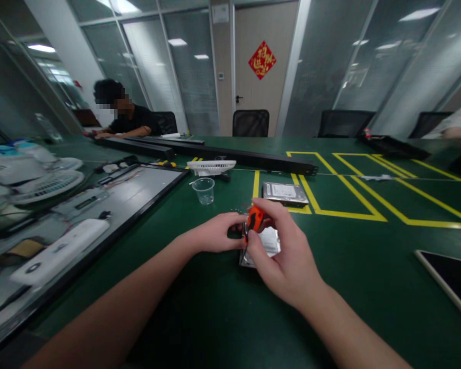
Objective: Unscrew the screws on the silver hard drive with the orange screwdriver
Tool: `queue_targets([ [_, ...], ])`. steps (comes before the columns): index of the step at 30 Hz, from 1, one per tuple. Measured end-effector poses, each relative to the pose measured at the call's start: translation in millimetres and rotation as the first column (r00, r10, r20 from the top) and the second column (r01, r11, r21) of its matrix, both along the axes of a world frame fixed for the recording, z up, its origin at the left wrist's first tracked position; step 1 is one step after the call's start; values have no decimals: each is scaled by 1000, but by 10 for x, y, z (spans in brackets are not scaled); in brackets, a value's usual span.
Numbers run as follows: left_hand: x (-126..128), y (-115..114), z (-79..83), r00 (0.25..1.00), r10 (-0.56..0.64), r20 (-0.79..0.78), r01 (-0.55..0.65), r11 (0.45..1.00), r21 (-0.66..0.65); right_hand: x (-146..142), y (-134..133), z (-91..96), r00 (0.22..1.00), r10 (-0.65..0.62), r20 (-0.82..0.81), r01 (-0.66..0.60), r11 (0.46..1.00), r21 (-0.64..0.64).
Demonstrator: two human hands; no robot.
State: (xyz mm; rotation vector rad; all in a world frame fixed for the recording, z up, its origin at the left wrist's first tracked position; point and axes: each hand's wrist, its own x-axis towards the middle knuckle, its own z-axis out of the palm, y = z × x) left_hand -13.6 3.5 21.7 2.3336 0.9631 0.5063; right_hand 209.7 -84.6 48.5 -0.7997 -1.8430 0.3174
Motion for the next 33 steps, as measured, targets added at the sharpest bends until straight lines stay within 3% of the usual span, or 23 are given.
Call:
queue_targets([
  [18, 1, -24, 50, 1000, -4, 15, 4, 1000, -29, 9, 49, 22, 996, -76, 40, 72, 993, 92],
  [33, 6, -6, 14, 1000, 1, -7, -1, 1000, 0, -3, 3, 6, 999, -44, 24, 44, 998, 36],
])
